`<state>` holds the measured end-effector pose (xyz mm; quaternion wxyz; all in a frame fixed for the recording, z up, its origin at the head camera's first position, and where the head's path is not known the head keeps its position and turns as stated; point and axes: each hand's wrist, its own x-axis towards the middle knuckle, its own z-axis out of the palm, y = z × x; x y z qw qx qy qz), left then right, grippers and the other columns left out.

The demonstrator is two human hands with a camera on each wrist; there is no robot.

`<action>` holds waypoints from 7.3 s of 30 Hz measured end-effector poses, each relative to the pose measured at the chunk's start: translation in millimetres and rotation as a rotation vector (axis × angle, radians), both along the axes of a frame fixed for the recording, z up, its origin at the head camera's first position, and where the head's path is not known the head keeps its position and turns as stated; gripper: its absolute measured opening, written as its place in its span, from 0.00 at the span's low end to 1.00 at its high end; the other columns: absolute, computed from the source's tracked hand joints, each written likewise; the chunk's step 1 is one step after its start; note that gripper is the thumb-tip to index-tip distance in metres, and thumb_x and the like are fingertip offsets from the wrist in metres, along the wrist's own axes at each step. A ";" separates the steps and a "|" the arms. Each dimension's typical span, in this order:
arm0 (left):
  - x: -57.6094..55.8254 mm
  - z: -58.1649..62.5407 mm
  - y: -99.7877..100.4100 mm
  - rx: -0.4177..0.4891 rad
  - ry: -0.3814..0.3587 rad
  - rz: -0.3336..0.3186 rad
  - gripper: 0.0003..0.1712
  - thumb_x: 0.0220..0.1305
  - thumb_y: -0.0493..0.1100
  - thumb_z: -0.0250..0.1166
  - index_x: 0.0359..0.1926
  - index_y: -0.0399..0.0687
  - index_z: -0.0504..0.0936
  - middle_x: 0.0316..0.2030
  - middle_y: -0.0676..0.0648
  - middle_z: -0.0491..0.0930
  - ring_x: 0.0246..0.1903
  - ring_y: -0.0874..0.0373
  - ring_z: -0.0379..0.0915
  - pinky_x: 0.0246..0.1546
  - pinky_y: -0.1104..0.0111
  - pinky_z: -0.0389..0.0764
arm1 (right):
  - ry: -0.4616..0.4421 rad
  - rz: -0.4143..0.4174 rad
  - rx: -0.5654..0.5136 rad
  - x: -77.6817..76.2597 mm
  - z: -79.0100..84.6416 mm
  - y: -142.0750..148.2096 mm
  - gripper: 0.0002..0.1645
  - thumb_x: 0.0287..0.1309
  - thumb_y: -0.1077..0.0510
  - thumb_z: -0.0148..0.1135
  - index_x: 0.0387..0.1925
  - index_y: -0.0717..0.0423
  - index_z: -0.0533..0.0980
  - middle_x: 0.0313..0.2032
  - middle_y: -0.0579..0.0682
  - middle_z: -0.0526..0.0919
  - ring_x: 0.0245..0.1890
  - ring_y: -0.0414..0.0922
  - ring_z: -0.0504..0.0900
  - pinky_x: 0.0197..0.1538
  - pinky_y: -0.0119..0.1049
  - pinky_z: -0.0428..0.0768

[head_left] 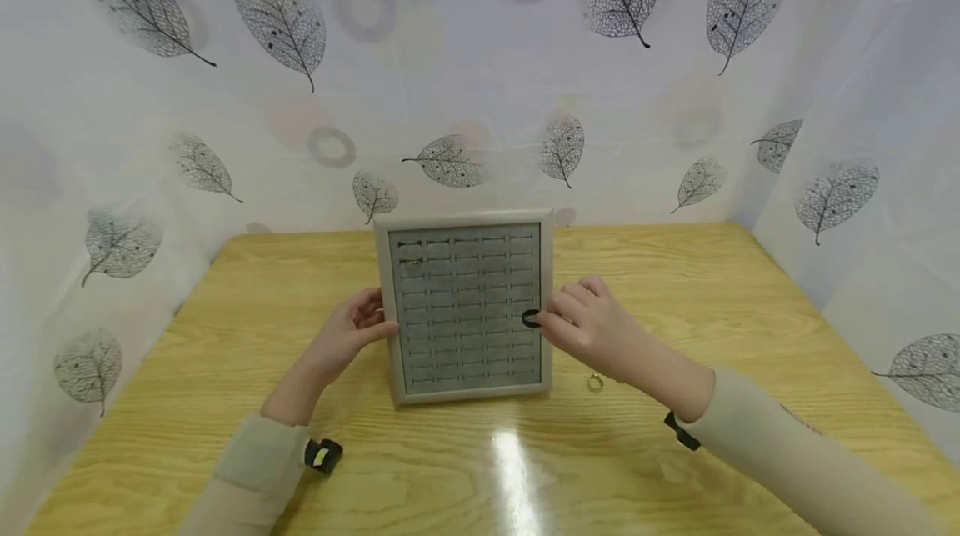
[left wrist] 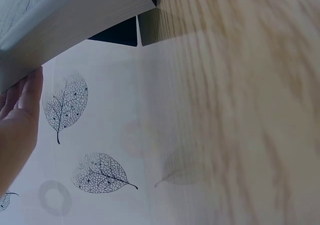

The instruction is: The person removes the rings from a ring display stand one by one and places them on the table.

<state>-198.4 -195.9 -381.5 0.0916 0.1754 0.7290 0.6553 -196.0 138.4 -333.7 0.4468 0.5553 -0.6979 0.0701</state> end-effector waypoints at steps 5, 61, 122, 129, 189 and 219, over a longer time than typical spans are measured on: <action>-0.6 -0.3 -0.1 -0.006 -0.007 0.009 0.32 0.58 0.35 0.59 0.61 0.31 0.57 0.52 0.36 0.66 0.46 0.59 0.70 0.45 0.70 0.73 | -0.042 -0.003 0.025 9.7 -16.1 17.9 0.17 0.64 0.58 0.44 0.22 0.57 0.72 0.22 0.47 0.69 0.21 0.45 0.65 0.26 0.37 0.62; -0.4 -0.7 -0.1 -0.008 -0.005 0.010 0.32 0.58 0.38 0.60 0.60 0.33 0.58 0.52 0.38 0.67 0.47 0.58 0.69 0.45 0.70 0.73 | -0.427 -0.241 0.399 54.8 -79.5 72.8 0.12 0.35 0.54 0.71 0.17 0.46 0.73 0.21 0.39 0.63 0.23 0.38 0.60 0.30 0.32 0.57; 0.4 -0.3 -0.4 0.006 0.001 -0.007 0.32 0.59 0.36 0.58 0.61 0.32 0.57 0.54 0.34 0.65 0.48 0.58 0.69 0.47 0.68 0.72 | -0.292 0.024 -0.123 -31.7 23.5 -99.8 0.05 0.44 0.65 0.64 0.24 0.54 0.77 0.21 0.45 0.67 0.22 0.42 0.63 0.25 0.34 0.58; -1.4 -2.5 -0.1 0.018 0.029 -0.028 0.31 0.59 0.36 0.58 0.61 0.33 0.57 0.54 0.38 0.66 0.48 0.57 0.70 0.45 0.68 0.73 | -0.298 -0.053 -0.112 -36.7 26.4 -124.0 0.03 0.48 0.60 0.64 0.27 0.55 0.80 0.22 0.45 0.69 0.25 0.42 0.65 0.29 0.34 0.61; -1.7 -6.1 1.8 0.003 0.019 -0.002 0.32 0.58 0.36 0.59 0.61 0.32 0.57 0.53 0.37 0.66 0.47 0.58 0.69 0.46 0.69 0.72 | -0.187 -0.050 -0.206 -17.9 16.4 -70.2 0.07 0.38 0.64 0.70 0.19 0.56 0.77 0.20 0.46 0.69 0.21 0.44 0.66 0.27 0.39 0.60; -1.7 -2.9 -0.5 -0.014 0.003 0.007 0.31 0.59 0.35 0.58 0.60 0.31 0.57 0.53 0.35 0.65 0.46 0.59 0.69 0.46 0.70 0.72 | -0.507 -0.221 0.184 43.6 -60.8 95.2 0.10 0.29 0.60 0.71 0.16 0.47 0.76 0.21 0.37 0.64 0.22 0.35 0.63 0.29 0.33 0.58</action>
